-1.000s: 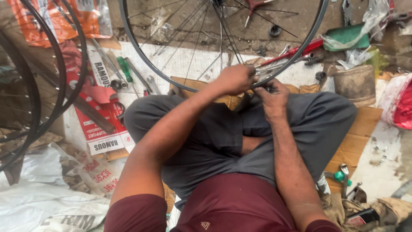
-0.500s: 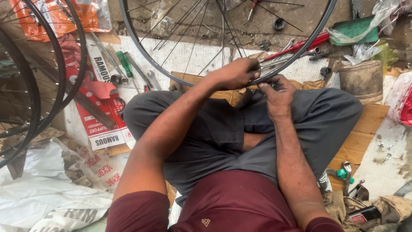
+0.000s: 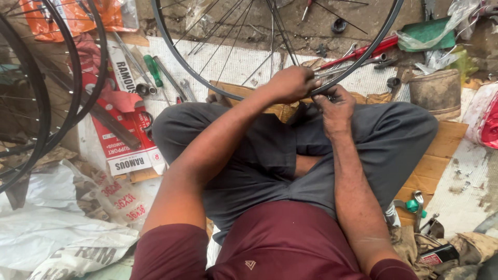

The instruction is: The person sits on the floor and works on a bicycle wheel, using a spoke wrench to tighten the spokes. They rotate the wheel to access different sections and continue adjusting the tension of the spokes.

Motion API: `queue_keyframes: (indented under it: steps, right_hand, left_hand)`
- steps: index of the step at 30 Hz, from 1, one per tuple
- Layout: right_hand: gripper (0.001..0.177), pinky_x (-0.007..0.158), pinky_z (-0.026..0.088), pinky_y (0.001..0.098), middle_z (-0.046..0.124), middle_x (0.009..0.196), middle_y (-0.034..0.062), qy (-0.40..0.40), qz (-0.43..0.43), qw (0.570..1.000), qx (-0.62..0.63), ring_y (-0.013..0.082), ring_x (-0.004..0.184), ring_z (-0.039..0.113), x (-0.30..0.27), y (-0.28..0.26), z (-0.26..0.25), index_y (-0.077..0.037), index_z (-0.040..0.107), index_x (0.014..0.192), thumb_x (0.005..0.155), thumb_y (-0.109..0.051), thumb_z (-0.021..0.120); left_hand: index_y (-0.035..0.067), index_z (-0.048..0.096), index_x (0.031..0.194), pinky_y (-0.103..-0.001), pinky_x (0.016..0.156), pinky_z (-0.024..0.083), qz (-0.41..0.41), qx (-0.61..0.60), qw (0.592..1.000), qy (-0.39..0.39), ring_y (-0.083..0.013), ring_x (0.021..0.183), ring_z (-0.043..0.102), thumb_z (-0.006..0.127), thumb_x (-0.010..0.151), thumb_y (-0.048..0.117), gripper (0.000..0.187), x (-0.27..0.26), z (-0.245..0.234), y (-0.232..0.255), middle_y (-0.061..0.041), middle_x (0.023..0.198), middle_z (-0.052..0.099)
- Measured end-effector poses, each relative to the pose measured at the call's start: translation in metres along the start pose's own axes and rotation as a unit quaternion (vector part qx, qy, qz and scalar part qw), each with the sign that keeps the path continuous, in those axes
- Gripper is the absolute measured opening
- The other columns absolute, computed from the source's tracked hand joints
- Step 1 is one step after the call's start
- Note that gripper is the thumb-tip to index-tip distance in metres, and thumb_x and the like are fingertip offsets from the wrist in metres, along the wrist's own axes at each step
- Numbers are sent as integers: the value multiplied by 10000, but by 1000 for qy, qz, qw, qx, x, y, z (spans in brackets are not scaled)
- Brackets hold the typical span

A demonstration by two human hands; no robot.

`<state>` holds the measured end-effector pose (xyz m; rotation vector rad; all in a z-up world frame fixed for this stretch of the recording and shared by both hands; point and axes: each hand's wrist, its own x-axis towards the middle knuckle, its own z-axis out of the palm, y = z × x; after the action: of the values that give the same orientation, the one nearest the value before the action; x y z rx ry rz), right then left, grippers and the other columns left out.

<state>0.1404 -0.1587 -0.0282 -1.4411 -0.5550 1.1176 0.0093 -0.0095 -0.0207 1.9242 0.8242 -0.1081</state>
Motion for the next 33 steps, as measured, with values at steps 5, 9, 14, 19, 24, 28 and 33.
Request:
queue_keyframes:
  steps: [5, 9, 14, 19, 24, 28, 33]
  right_hand:
    - [129, 593, 471, 204, 701, 858, 19, 12, 2, 1000, -15, 63, 689, 609, -2, 0, 1, -5, 700, 997, 912, 93, 708]
    - [138, 585, 452, 199, 693, 859, 14, 7, 9, 1000, -4, 56, 683, 590, 0, -3, 3, -3, 710, 997, 896, 91, 710]
    - [175, 572, 436, 191, 712, 864, 15, 1, 31, 999, -12, 49, 671, 582, -1, -9, 4, -12, 741, 1024, 877, 76, 711]
    - [135, 597, 468, 202, 705, 844, 19, -7, 26, 999, -35, 61, 682, 603, 0, -5, 2, 3, 723, 1001, 882, 68, 722]
    - [150, 535, 444, 203, 703, 803, -12, -10, 118, 985, -126, 65, 620, 598, -6, -26, 6, -70, 731, 1033, 886, -42, 729]
    - [97, 588, 471, 196, 672, 781, -7, -87, 90, 970, -209, 52, 661, 584, -3, -50, -8, -42, 736, 1002, 947, -121, 747]
    - [97, 490, 313, 247, 620, 749, -8, -6, 98, 986, -138, 76, 583, 452, 34, -84, -16, -48, 728, 998, 961, -137, 736]
  left_hand:
    - [41, 695, 1001, -532, 815, 513, 64, 19, 997, 31, -394, 920, 697, 535, 989, 385, 380, -10, 4, 3, -198, 945, 737]
    - [55, 716, 940, -549, 816, 489, -6, 66, 998, 12, -419, 926, 672, 531, 1019, 466, 457, -4, 6, 5, -211, 933, 722]
    - [48, 681, 989, -526, 744, 519, 79, -3, 996, 29, -404, 865, 696, 574, 929, 384, 357, 6, 14, -13, -198, 907, 720]
    - [47, 693, 972, -542, 786, 504, 10, 68, 997, 47, -407, 874, 681, 530, 1037, 450, 440, -11, 9, 11, -204, 886, 718]
    - [74, 598, 1025, -554, 688, 593, -102, -192, 971, -101, -397, 767, 728, 537, 972, 310, 249, -26, -26, 23, -175, 859, 704]
    - [23, 633, 982, -547, 711, 564, -49, -104, 991, -62, -425, 806, 710, 550, 981, 287, 277, -23, -16, 0, -231, 864, 708]
    - [9, 705, 893, -562, 768, 497, 87, 53, 993, 52, -478, 855, 649, 562, 1016, 362, 400, -21, 18, -32, -275, 855, 692]
